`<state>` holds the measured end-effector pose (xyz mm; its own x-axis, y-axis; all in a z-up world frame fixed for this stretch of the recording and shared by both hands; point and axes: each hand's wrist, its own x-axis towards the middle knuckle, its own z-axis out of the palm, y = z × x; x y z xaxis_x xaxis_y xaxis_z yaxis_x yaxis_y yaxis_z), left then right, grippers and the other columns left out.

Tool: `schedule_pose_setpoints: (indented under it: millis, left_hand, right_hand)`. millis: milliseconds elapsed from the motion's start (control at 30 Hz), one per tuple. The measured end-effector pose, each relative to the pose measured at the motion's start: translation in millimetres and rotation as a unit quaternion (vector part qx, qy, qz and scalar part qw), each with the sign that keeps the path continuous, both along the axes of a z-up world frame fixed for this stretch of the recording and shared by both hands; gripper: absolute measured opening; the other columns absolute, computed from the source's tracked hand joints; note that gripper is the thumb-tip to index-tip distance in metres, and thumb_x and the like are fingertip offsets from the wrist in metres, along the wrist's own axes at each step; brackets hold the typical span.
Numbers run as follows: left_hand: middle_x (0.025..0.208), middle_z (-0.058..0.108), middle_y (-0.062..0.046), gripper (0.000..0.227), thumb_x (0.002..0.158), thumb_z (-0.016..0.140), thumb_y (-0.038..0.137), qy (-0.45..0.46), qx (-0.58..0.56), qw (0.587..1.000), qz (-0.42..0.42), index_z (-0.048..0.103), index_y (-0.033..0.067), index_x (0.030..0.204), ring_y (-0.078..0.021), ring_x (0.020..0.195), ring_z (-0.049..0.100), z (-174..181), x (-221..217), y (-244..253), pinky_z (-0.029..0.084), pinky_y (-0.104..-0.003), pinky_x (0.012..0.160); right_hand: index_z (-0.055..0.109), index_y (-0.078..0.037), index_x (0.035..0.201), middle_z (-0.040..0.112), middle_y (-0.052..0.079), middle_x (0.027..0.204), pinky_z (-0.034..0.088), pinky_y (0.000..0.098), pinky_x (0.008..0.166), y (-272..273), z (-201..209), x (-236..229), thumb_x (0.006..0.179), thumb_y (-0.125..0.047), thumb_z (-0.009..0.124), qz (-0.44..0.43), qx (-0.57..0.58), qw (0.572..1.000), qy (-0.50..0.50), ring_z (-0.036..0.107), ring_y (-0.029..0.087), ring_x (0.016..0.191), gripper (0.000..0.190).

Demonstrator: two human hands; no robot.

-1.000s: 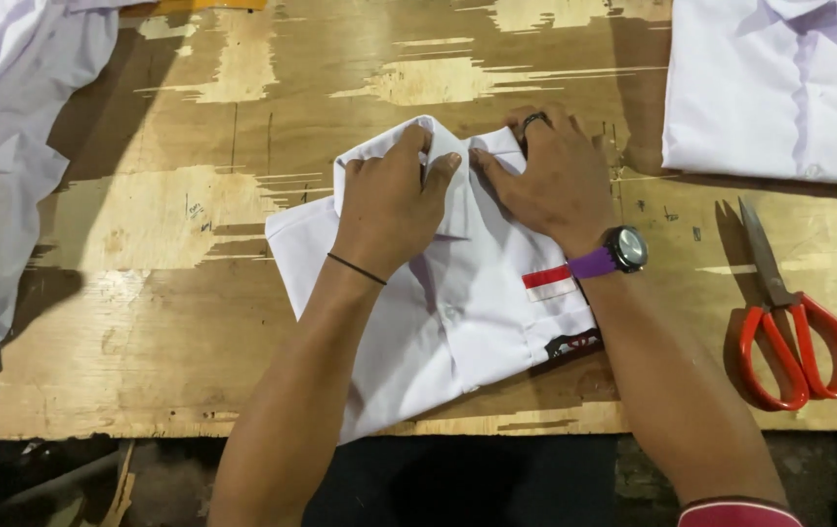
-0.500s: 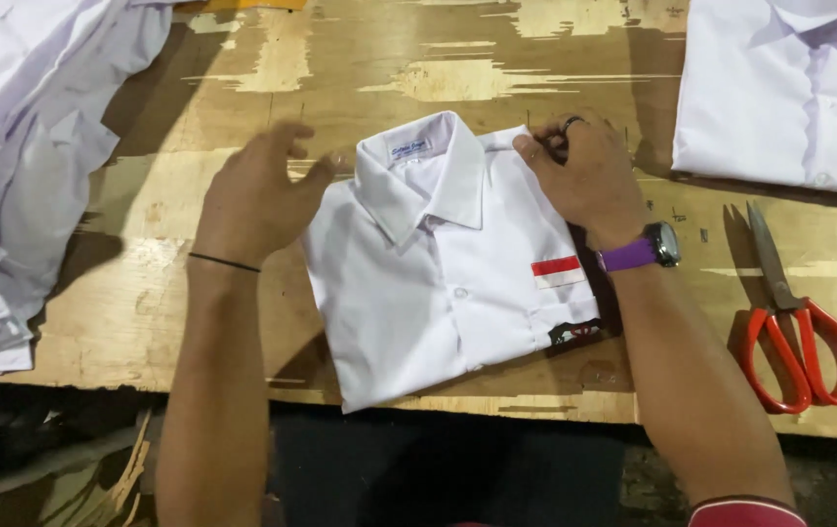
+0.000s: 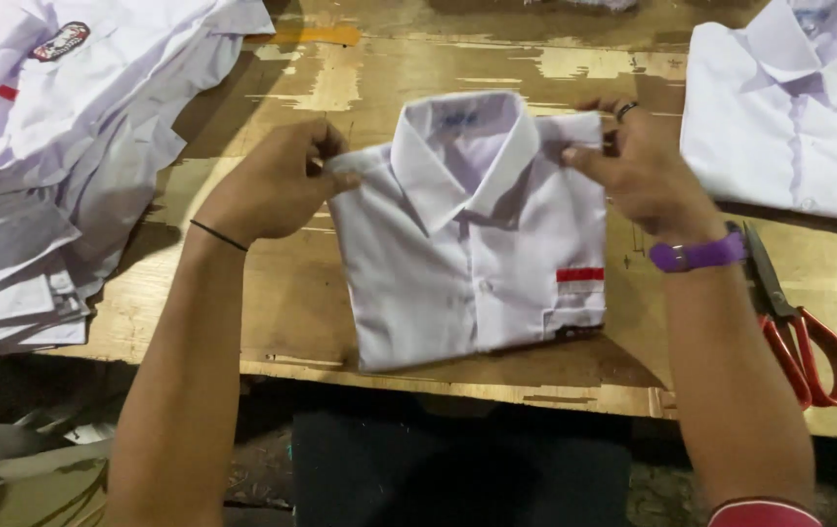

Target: Folding a white collared shirt on a wooden table, ensuring the sleeves and collar are neatly aligned.

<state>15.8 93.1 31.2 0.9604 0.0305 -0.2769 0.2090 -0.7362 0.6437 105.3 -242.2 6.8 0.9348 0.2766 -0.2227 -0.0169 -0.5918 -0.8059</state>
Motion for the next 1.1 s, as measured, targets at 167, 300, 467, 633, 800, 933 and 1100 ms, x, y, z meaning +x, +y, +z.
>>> schedule_pose_setpoints:
  millis: [167,300,467,633,800,933,1100]
  left_hand:
    - [0.101,0.068,-0.01,0.029,0.091,0.078,-0.015,-0.436,0.007,0.894,-0.103,0.061,0.0018,0.106,-0.0222,0.093,0.068,43.9,-13.5,0.0,0.058,-0.033,0.086]
    - [0.104,0.069,-0.009,0.027,0.099,0.081,-0.011,-0.487,0.059,0.862,-0.126,0.06,0.0008,0.111,-0.0214,0.084,0.064,45.0,-49.4,-15.5,0.05,-0.034,0.076]
    - [0.099,0.072,-0.014,0.007,0.098,0.068,-0.003,-0.463,0.146,0.846,-0.223,0.065,0.0031,0.096,-0.0264,0.093,0.067,-64.2,-73.3,-11.9,0.055,-0.037,0.088]
    - [0.108,0.066,-0.011,0.014,0.092,0.061,-0.005,-0.399,0.151,0.869,-0.252,0.064,0.0064,0.1,-0.0278,0.093,0.061,-102.7,-104.5,-13.5,0.05,-0.037,0.081]
    - [0.106,0.072,-0.007,0.015,0.088,0.07,0.012,-0.387,0.126,0.881,-0.242,0.069,0.0102,0.103,-0.0289,0.101,0.065,-85.8,-96.1,-19.5,0.051,-0.04,0.086]
    - [0.127,0.069,-0.011,0.028,0.101,0.062,0.022,-0.402,0.122,0.883,-0.21,0.066,0.0089,0.125,-0.0327,0.127,0.06,-83.2,-60.8,-38.7,0.044,-0.046,0.105]
    - [0.168,0.033,-0.005,0.07,0.104,0.039,0.063,-0.3,0.247,0.9,-0.198,0.031,0.024,0.162,-0.0314,0.156,0.025,-118.7,-32.1,-53.3,0.022,-0.053,0.122]
  right_hand:
    - [0.063,-0.001,0.132,0.066,0.009,0.123,0.054,0.0268,0.098,-40.1,31.6,2.1,0.103,0.006,0.071,0.08,0.123,0.957,-0.249,0.063,0.018,0.112,0.031]
    - [0.061,0.01,0.122,0.065,0.024,0.122,0.057,0.0364,0.093,-48.3,40.1,-42.5,0.108,0.018,0.076,0.098,0.051,0.911,-0.396,0.063,0.029,0.105,0.023]
    - [0.065,0.001,0.104,0.066,0.021,0.122,0.035,0.046,0.109,-59.3,-64.2,-65.3,0.088,0.016,0.062,0.154,-0.092,0.849,-0.497,0.059,0.037,0.124,0.021]
    - [0.065,-0.016,0.104,0.062,0.006,0.133,0.036,0.0488,0.104,-66.1,-102.2,-91.3,0.078,-0.008,0.067,0.218,-0.273,0.857,-0.378,0.056,0.03,0.124,0.028]
    - [0.076,-0.01,0.097,0.058,0.007,0.141,0.03,0.0548,0.115,-48.9,-63.0,-96.2,0.075,-0.02,0.068,0.232,-0.287,0.857,-0.36,0.051,0.029,0.132,0.026]
    - [0.057,-0.007,0.137,0.055,0.018,0.147,0.037,0.0555,0.115,-12.1,-44.9,-76.0,0.101,-0.027,0.057,0.267,-0.182,0.858,-0.399,0.05,0.038,0.137,0.041]
    - [0.03,-0.007,0.161,0.029,0.024,0.165,0.024,0.0538,0.119,14.9,-74.2,-40.5,0.103,-0.058,0.038,0.336,-0.223,0.854,-0.328,0.025,0.043,0.152,0.078]
